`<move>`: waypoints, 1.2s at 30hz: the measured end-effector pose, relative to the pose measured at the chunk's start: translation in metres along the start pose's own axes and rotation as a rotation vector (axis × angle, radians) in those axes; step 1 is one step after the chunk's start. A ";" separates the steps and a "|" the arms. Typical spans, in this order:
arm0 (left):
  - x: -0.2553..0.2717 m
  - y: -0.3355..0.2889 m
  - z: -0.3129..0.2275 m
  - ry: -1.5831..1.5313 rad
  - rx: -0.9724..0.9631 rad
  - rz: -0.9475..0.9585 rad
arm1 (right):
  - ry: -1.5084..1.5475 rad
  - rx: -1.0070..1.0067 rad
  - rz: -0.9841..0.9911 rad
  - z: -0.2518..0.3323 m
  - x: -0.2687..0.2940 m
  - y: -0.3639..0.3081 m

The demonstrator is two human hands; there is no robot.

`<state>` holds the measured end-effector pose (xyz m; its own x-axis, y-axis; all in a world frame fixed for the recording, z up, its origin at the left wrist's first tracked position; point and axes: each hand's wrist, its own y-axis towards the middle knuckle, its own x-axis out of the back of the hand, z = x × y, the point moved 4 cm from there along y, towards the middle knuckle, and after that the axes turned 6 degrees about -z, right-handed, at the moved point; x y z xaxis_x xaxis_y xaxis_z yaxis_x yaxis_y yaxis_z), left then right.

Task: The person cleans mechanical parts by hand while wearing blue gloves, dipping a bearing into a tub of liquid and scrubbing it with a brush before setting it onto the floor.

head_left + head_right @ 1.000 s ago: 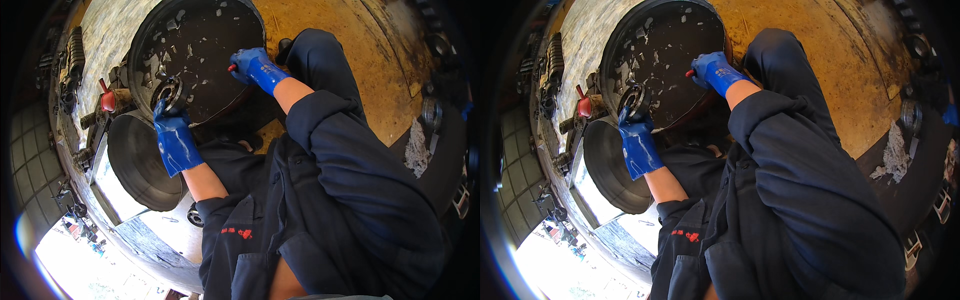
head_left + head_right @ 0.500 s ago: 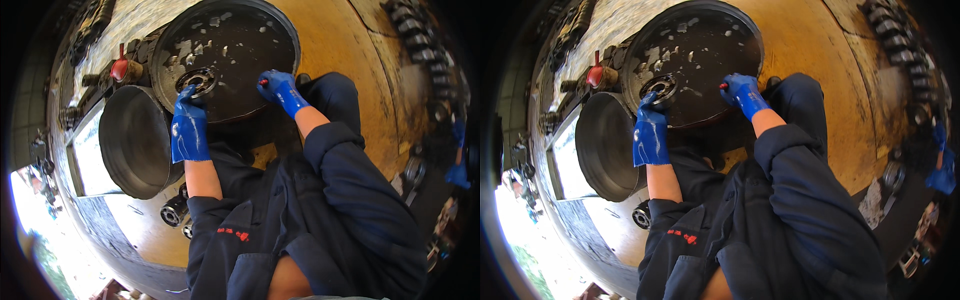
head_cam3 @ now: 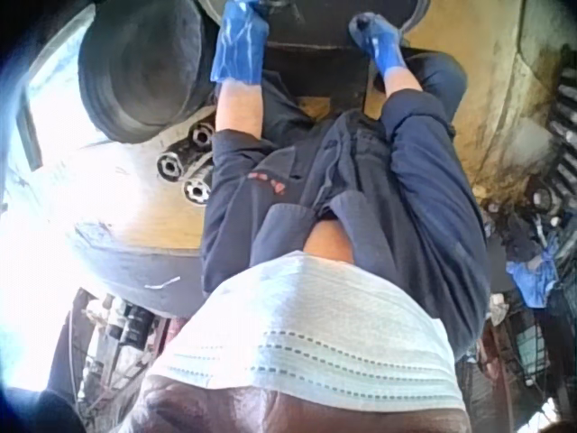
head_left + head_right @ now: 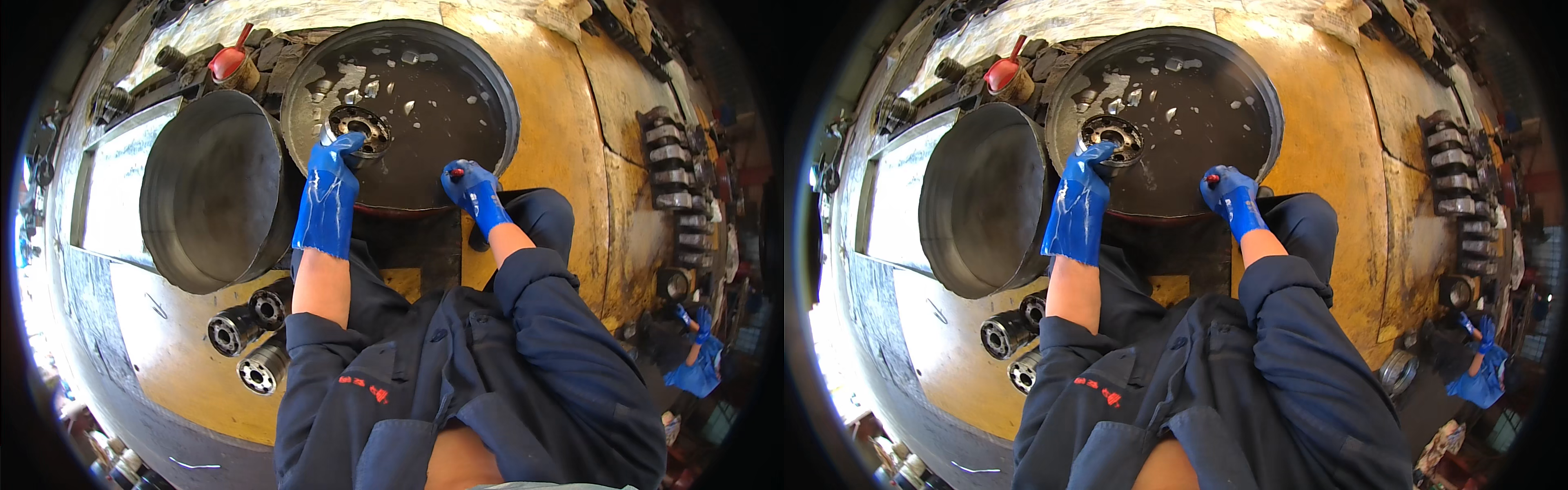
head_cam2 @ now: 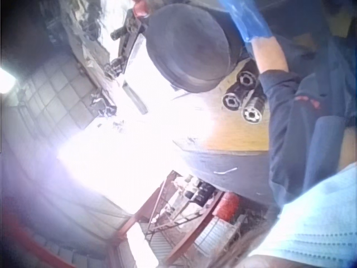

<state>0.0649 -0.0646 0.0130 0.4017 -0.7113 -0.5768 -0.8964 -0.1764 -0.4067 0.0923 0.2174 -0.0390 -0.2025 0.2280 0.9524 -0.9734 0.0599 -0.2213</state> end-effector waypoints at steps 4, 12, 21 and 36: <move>0.019 0.016 0.000 -0.027 -0.048 0.001 | 0.051 0.058 -0.093 0.015 0.003 -0.002; 0.004 0.001 -0.003 -0.051 -0.006 -0.007 | 0.072 0.066 -0.067 0.004 -0.001 -0.002; 0.022 0.025 0.009 -0.011 -0.035 -0.043 | 0.141 0.097 -0.179 0.001 -0.005 0.000; 0.014 0.013 -0.001 -0.002 0.042 -0.069 | 0.104 0.030 -0.077 0.009 0.006 -0.007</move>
<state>0.0592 -0.0779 0.0003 0.4626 -0.6968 -0.5482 -0.8581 -0.1964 -0.4745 0.0972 0.2098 -0.0300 -0.1167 0.3238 0.9389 -0.9886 0.0524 -0.1409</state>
